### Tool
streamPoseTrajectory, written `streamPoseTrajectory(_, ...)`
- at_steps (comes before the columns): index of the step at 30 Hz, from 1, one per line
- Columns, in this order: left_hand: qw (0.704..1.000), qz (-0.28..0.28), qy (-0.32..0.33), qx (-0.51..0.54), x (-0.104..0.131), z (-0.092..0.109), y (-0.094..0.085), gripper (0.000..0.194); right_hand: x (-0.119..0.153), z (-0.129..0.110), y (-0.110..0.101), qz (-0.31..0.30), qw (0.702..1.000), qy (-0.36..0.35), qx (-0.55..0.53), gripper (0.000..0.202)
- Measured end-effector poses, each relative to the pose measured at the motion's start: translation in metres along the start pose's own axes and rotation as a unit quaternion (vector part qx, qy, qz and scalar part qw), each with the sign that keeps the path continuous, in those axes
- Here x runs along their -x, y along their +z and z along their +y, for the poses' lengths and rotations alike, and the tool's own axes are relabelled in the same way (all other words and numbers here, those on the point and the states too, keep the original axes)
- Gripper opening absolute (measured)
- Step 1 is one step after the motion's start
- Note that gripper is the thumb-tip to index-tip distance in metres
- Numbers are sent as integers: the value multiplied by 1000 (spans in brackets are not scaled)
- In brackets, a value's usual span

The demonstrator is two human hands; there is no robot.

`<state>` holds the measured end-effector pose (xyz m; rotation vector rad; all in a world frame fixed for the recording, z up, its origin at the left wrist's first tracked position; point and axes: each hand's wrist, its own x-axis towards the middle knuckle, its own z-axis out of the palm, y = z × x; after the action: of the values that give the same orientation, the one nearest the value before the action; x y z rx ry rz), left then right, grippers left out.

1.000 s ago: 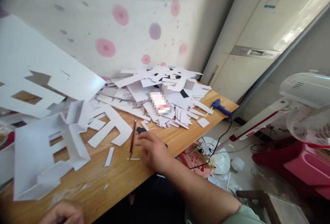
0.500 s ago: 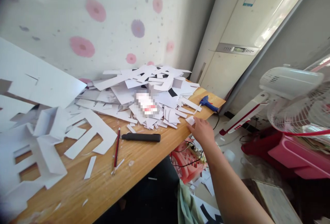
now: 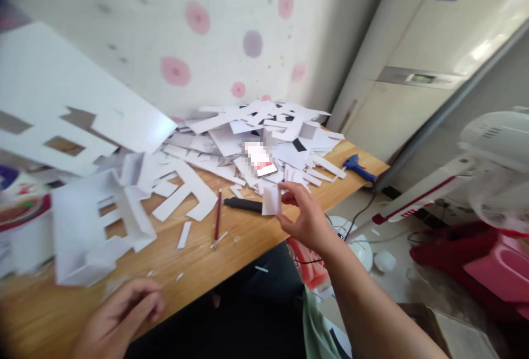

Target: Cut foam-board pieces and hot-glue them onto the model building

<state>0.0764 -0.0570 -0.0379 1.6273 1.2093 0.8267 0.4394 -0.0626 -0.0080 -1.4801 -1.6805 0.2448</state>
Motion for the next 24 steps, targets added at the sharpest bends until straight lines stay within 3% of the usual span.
streamPoseTrajectory(3,997,-42,-40,56,-6,21,4,32,-1,-44,40,-55,986,-101,-122,58)
streamPoseTrajectory(6,986,-78,-42,139,-9,30,5,42,0,-81,78,-99,968,-172,-152,60)
streamPoseTrajectory(8,985,-70,-39,155,-9,29,3,34,1,-99,96,-120,959,-203,-158,58)
streamPoseTrajectory(12,997,-9,-14,77,-3,18,-8,16,0,-115,116,-172,941,-218,-194,49)
streamPoseTrajectory(18,987,62,109,-96,5,-3,-22,15,-9,-118,131,-212,942,-187,-181,12)
streamPoseTrajectory(21,969,132,143,-150,7,-8,-35,13,-18,-122,145,-168,958,-182,-146,13)
streamPoseTrajectory(24,938,220,165,-212,5,-3,-61,12,-30,-126,164,-100,970,-205,-88,18)
